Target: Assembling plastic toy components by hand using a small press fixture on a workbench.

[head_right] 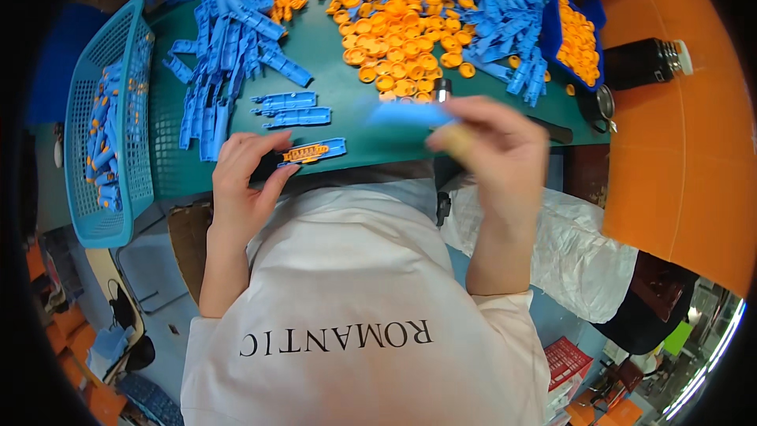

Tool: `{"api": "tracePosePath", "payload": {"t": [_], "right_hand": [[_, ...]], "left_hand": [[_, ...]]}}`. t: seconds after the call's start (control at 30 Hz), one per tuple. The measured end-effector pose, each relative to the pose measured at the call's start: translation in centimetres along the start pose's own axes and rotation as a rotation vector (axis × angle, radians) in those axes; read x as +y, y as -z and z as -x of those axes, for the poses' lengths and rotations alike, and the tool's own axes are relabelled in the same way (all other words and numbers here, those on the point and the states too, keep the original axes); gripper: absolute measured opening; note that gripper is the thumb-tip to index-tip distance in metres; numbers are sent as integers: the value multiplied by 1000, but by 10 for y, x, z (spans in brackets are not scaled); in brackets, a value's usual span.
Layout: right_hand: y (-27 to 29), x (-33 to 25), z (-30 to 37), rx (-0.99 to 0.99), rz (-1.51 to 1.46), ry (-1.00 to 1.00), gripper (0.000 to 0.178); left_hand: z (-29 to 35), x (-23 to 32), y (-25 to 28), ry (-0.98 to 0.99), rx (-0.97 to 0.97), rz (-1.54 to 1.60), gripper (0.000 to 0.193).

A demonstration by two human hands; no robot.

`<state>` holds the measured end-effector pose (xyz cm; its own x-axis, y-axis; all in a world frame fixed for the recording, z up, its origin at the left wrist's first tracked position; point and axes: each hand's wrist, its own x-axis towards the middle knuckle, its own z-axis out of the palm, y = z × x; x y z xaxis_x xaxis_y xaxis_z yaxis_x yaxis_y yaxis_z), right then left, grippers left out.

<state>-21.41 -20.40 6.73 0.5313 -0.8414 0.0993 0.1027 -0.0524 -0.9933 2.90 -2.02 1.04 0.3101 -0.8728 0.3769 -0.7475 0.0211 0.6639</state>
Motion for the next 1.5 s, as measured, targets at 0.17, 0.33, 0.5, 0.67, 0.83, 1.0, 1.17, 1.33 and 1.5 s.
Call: {"api": "tracePosePath", "payload": {"t": [0.17,0.33,0.5,0.67,0.83,1.0,1.17,1.33,1.5], "right_hand": [[-64,33,4,-243,-129,-331,29],[-68,45,-3,-349,313,23,27],[-65,48,-12,-463,751,462,31],[-60,44,-20,-449,527,309,29],[-69,50,-18,-489,562,397,30],[-68,51,-18,-509,610,360,29],[-65,49,-26,-621,678,448,29],[-62,48,-38,-704,664,523,27],[-61,53,-39,-719,636,545,28]], "left_hand": [[1,-1,1,43,-6,49,45],[5,-9,-2,17,31,69,46],[4,-11,-2,-4,41,78,46],[4,-12,-4,10,51,77,48],[3,-11,-3,4,27,72,52],[4,-11,-4,-5,45,79,51],[4,-10,-3,-1,42,77,50],[3,-11,-3,-13,39,74,49],[3,-13,-5,-23,56,70,50]]}}
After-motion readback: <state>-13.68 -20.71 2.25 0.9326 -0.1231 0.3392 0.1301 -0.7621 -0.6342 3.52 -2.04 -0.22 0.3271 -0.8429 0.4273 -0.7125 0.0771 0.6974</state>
